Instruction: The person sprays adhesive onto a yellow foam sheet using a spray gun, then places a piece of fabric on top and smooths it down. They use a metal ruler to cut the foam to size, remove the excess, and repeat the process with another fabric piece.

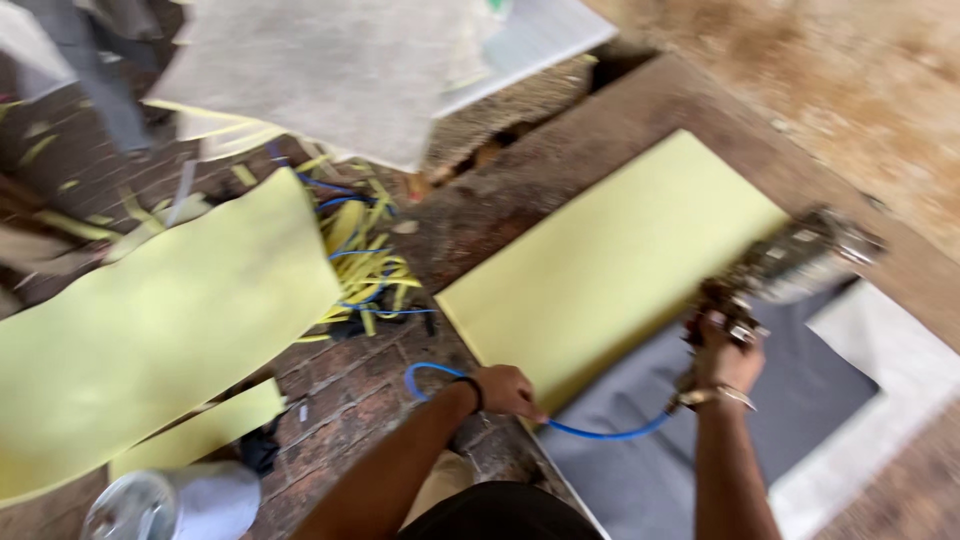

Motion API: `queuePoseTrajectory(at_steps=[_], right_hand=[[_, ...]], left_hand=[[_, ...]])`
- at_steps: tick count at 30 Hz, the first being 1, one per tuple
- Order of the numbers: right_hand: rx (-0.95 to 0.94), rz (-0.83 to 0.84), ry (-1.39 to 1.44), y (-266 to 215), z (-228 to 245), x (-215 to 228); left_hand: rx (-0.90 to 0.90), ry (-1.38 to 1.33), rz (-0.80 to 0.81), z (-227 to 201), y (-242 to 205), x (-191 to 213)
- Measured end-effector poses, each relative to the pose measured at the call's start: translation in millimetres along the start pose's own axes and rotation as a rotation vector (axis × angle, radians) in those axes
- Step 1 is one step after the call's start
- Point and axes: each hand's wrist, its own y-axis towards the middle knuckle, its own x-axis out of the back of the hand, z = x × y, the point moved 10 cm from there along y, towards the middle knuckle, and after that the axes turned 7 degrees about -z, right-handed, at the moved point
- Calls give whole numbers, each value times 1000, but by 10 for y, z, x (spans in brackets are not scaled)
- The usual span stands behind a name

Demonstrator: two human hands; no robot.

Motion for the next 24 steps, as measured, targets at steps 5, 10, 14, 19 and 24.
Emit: queuePoseTrajectory(at_steps=[5,10,14,19,24], right_hand=[[-235,-62,4,96,-116,340],[-247,-89,-109,203,-22,349],[-277,-35,-149,219,0,252],[-300,-79,-360,436,-80,176],[-237,-147,-327,989,-26,238]], left_hand=[[81,-111,-38,-99,-63,-34],[431,-253,165,243,-349,-233],[349,-228,29,177,-304,-34],[353,-182,-99,144,-177,147],[380,-247,-49,287,-123,32]])
